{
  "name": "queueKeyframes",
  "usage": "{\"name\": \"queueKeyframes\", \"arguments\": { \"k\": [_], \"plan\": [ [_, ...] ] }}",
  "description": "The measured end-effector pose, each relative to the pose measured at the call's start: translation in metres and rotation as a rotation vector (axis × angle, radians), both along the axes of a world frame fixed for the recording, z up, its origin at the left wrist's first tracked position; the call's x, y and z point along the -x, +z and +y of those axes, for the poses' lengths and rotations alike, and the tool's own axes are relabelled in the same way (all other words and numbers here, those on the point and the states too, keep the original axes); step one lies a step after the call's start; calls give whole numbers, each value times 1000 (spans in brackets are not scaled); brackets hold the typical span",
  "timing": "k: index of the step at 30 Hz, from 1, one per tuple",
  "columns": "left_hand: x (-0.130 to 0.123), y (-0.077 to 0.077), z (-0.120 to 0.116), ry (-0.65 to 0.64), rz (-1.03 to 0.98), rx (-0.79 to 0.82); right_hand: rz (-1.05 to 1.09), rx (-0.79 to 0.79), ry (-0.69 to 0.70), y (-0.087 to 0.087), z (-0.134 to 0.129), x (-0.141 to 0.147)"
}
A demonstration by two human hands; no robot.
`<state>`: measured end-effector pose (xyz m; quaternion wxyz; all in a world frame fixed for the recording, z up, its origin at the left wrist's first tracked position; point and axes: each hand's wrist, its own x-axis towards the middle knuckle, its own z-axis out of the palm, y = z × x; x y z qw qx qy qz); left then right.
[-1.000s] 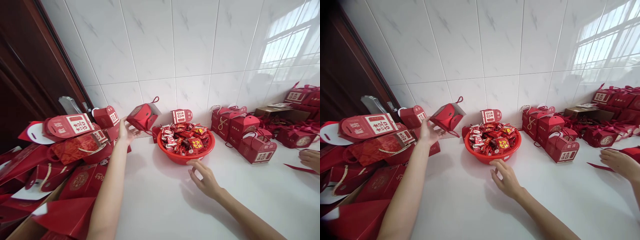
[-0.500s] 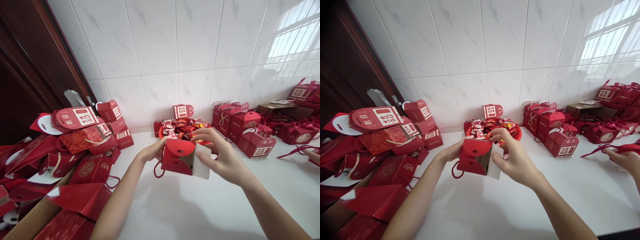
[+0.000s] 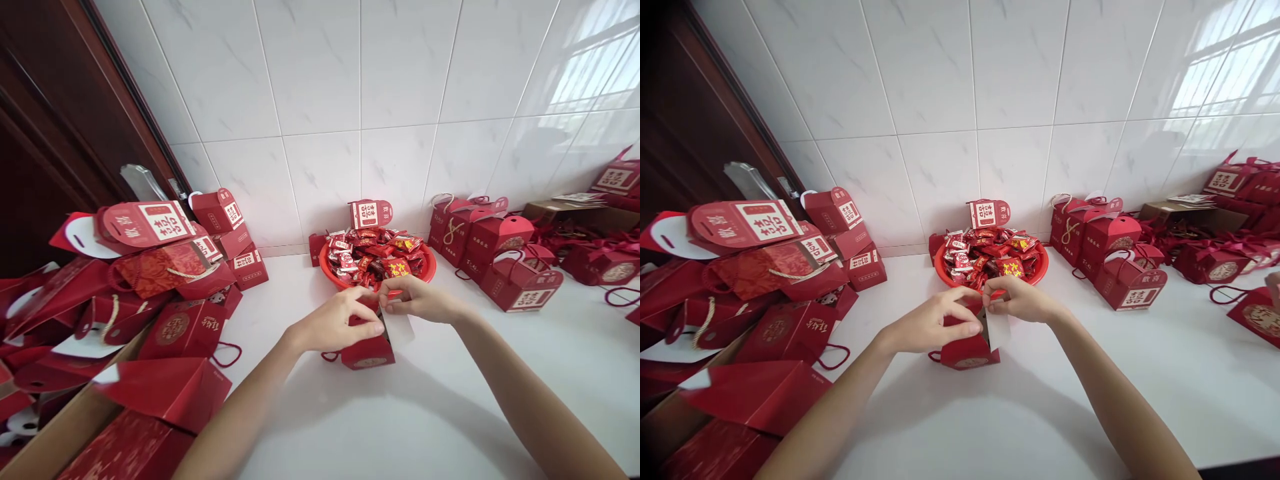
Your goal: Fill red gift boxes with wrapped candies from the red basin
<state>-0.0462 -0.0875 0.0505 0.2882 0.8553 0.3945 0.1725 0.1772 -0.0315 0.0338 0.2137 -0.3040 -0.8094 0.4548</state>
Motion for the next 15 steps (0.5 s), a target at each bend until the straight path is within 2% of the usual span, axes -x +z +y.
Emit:
{"name": "queueKeyframes", "arguments": {
  "k": [2,4,11,15],
  "plan": [
    [-5,-6,-2,-11,110,-44,-72,-79,60,-3,5,3],
    [-9,-10,-1,38,206,-94,-173,-147,103,-2,8,4],
    [-6,-11,6,453,238,-208,-397,-196,135,4,11,9],
    [-6,-18,7,452,340,-139,-510,-243,76,2,5,14]
  ]
}}
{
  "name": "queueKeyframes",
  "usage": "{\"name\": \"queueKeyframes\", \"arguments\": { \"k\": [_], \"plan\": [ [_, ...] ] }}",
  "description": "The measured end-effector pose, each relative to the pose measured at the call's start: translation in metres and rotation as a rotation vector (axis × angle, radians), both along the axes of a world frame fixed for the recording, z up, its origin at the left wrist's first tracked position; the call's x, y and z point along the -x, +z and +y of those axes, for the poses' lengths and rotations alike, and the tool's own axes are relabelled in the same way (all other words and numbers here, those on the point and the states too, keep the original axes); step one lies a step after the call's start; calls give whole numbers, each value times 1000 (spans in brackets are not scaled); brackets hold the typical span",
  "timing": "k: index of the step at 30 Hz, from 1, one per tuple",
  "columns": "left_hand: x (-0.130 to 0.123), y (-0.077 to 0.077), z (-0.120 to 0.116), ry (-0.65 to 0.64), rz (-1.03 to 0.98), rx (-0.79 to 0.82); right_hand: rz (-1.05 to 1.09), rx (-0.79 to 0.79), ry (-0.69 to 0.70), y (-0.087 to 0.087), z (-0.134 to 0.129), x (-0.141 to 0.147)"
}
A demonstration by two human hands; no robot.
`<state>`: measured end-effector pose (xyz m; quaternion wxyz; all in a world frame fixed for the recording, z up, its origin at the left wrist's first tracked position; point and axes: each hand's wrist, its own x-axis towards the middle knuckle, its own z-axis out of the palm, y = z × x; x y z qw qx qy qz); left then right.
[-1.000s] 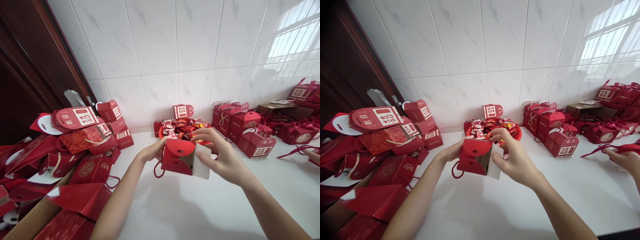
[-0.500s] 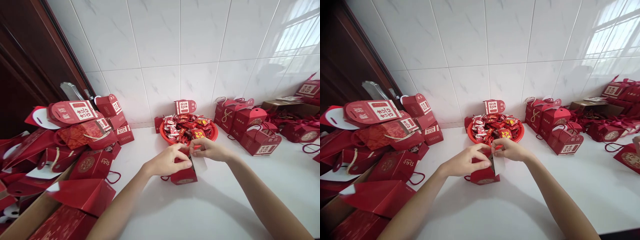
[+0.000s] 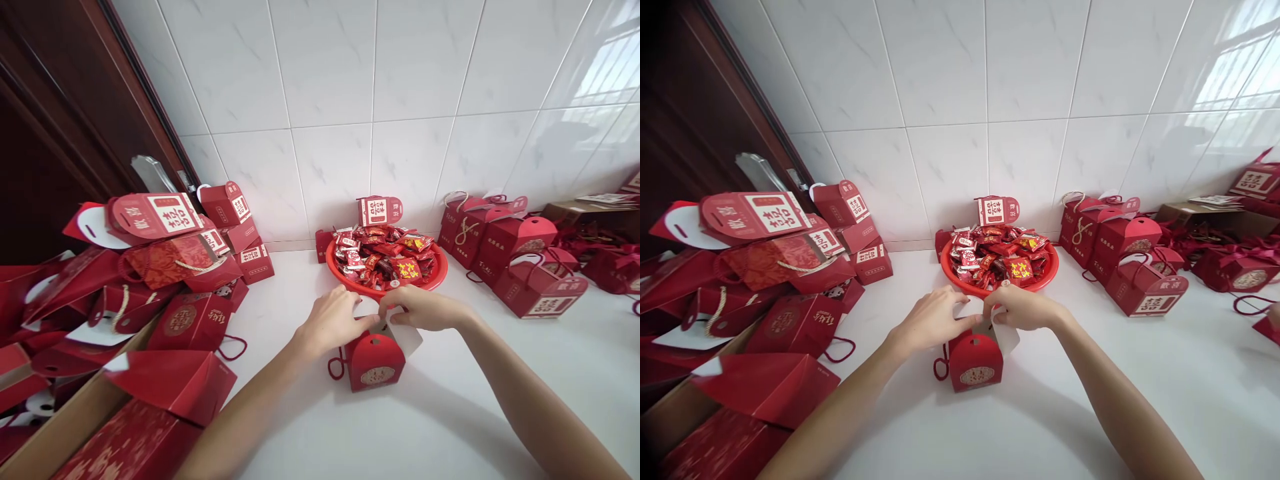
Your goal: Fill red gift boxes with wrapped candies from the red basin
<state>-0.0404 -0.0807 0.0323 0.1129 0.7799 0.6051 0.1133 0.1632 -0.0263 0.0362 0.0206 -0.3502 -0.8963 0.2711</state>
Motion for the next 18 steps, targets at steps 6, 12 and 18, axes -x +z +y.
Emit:
{"name": "queueKeyframes", "arguments": {
  "k": [6,12,18],
  "plan": [
    [2,0,-1,-45,59,153,-61,-48,-69,4,-16,3],
    [40,25,14,-315,-73,477,-79,-44,-67,7,-21,-1],
    [44,17,11,-344,47,549,-191,-184,-66,9,-36,11]
  ]
}}
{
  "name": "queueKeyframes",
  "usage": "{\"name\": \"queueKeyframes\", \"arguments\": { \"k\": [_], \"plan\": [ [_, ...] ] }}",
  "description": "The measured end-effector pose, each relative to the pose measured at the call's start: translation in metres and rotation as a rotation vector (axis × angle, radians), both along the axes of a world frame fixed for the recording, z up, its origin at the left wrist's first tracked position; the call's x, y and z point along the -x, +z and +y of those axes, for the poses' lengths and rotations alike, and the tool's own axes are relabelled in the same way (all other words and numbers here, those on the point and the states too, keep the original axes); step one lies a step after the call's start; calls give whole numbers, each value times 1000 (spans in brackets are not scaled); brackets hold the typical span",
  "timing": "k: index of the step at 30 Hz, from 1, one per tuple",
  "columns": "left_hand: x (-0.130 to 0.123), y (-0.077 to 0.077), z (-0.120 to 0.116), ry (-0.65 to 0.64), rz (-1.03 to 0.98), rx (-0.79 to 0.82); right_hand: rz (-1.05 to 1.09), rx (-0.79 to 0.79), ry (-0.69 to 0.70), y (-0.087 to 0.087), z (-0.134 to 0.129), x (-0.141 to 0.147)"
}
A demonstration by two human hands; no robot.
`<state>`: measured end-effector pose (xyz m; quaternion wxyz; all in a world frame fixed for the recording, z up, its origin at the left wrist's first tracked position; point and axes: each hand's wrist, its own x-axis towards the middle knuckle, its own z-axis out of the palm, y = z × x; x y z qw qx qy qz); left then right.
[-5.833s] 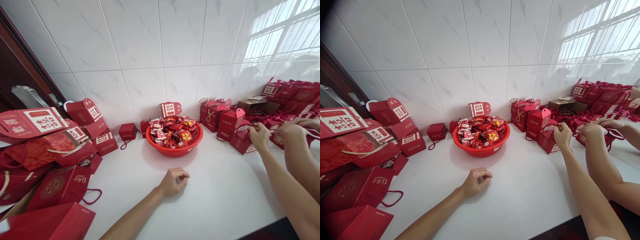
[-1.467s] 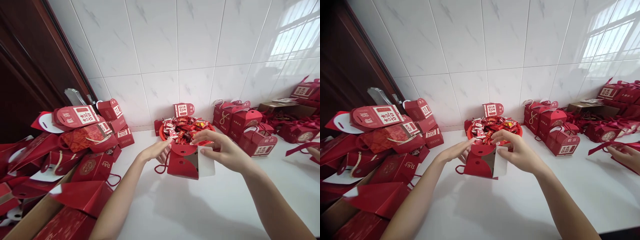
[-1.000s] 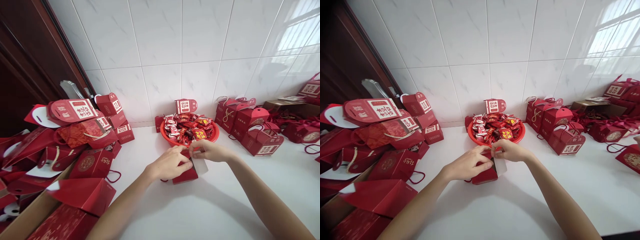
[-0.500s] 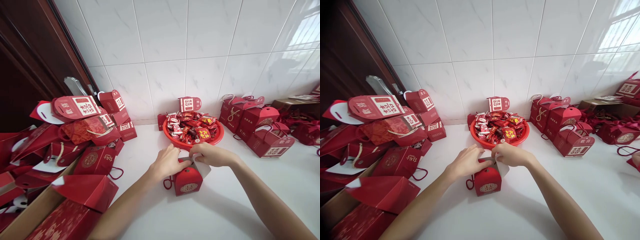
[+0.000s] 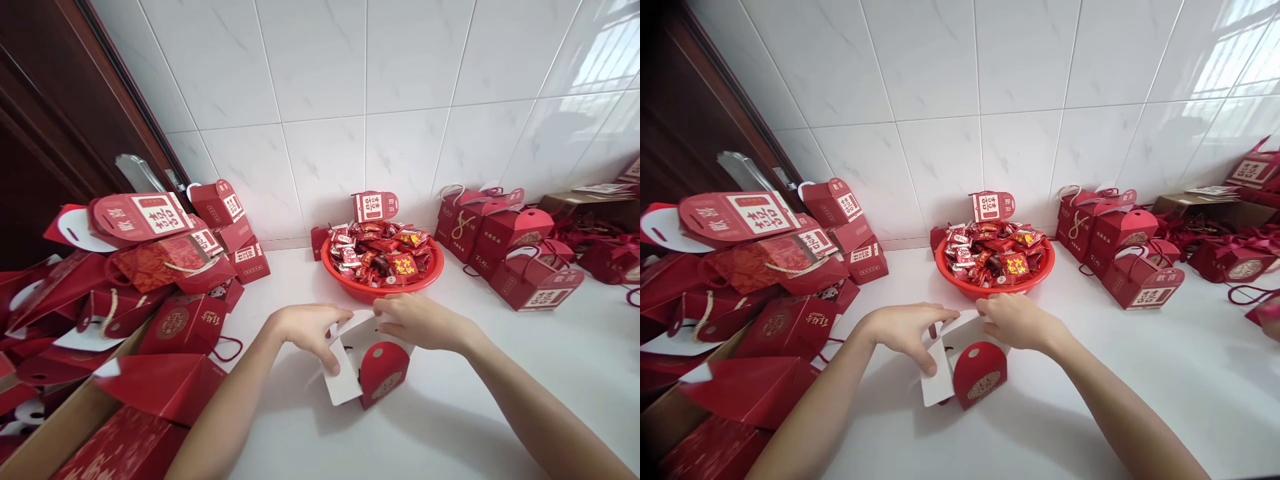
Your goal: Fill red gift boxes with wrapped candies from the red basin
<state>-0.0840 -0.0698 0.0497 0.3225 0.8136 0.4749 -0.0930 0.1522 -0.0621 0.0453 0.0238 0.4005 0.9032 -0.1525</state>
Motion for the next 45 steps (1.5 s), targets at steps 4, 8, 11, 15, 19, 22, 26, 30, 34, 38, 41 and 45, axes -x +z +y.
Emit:
{"name": "queueKeyframes", "arguments": {
  "k": [4,8,11,15,19,22,26,30,34,38,41,45],
  "plan": [
    [-12,-4,-10,54,82,-65,-59,-15,-6,6,-7,-2],
    [-16,-1,-15,49,92,-71,-32,83,53,8,-9,-17],
    [-18,-2,-16,60,94,-62,-66,25,38,6,-18,-22],
    [-20,-6,-16,75,46,-60,-189,-159,-70,6,-36,-14],
    [-20,-7,-16,65,-29,-66,-299,-135,-115,6,-37,-4],
    [-19,-6,-12,58,-41,-66,-318,-61,-98,3,-26,-3],
    [-17,-8,-2,84,-18,-94,-308,-55,-119,-3,-13,-2],
    [-16,-11,3,119,20,-116,-276,-100,-194,-3,-8,-1],
    [-18,-6,-4,162,113,-157,-235,-132,-222,6,-13,-6],
    [-19,2,-14,184,109,-195,-187,-93,-215,15,-20,-16],
    [-18,4,-16,163,69,-216,-133,-79,-204,18,-22,-24],
    [-16,6,-15,141,45,-214,-84,-92,-194,19,-22,-31]
  ]
}}
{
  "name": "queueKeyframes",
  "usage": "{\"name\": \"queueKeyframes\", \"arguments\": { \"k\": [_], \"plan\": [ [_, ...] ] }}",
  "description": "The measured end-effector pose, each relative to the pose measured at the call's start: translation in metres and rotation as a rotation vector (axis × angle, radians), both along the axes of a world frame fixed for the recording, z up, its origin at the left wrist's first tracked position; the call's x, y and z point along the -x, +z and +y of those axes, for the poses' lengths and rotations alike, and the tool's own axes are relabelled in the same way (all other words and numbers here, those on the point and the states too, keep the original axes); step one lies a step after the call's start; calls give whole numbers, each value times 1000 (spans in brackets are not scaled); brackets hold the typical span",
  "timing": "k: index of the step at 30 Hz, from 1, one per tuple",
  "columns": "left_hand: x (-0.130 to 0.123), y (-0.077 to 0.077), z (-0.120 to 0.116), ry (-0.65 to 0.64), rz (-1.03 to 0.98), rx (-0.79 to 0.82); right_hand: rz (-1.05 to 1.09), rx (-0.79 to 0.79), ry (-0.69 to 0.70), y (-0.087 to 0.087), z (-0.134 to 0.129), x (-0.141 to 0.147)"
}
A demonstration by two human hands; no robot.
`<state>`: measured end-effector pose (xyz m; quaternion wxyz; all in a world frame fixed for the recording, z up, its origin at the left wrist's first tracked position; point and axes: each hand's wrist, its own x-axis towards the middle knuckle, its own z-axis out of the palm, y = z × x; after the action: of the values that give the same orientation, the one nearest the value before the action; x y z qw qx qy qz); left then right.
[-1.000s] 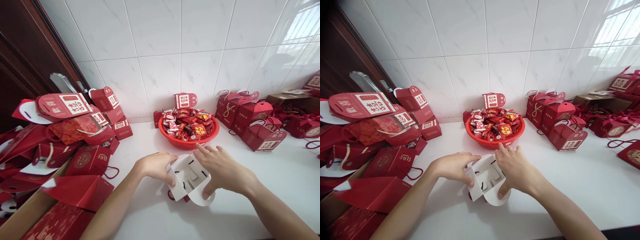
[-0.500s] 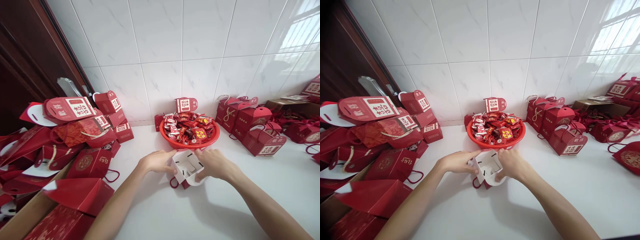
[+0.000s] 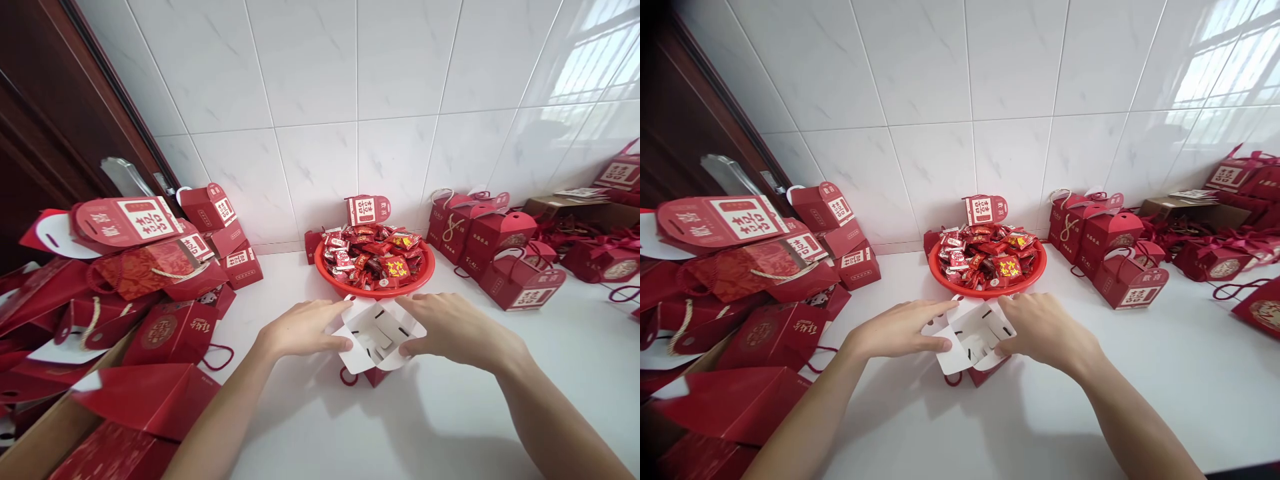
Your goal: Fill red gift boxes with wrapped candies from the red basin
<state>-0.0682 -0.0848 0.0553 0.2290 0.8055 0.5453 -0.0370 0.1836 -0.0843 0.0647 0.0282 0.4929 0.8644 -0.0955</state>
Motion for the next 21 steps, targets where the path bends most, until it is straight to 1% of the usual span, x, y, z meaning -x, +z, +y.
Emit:
{"name": "queueKeyframes", "arguments": {
  "k": [6,9,13,17,19,21],
  "plan": [
    [-2,1,2,-72,-35,-26,-37,-15,-28,4,-4,-3],
    [-1,0,2,-80,-44,-50,-45,-46,-32,5,-5,-6],
    [2,-1,1,-72,-73,-68,-20,-109,-4,3,-2,-15],
    [5,2,4,-55,-151,-153,36,-184,-28,4,12,-27],
    [6,3,13,-30,-213,-216,120,-222,-46,5,25,-30],
    [6,1,29,24,-273,-309,261,-248,-52,4,42,-29]
  ]
}}
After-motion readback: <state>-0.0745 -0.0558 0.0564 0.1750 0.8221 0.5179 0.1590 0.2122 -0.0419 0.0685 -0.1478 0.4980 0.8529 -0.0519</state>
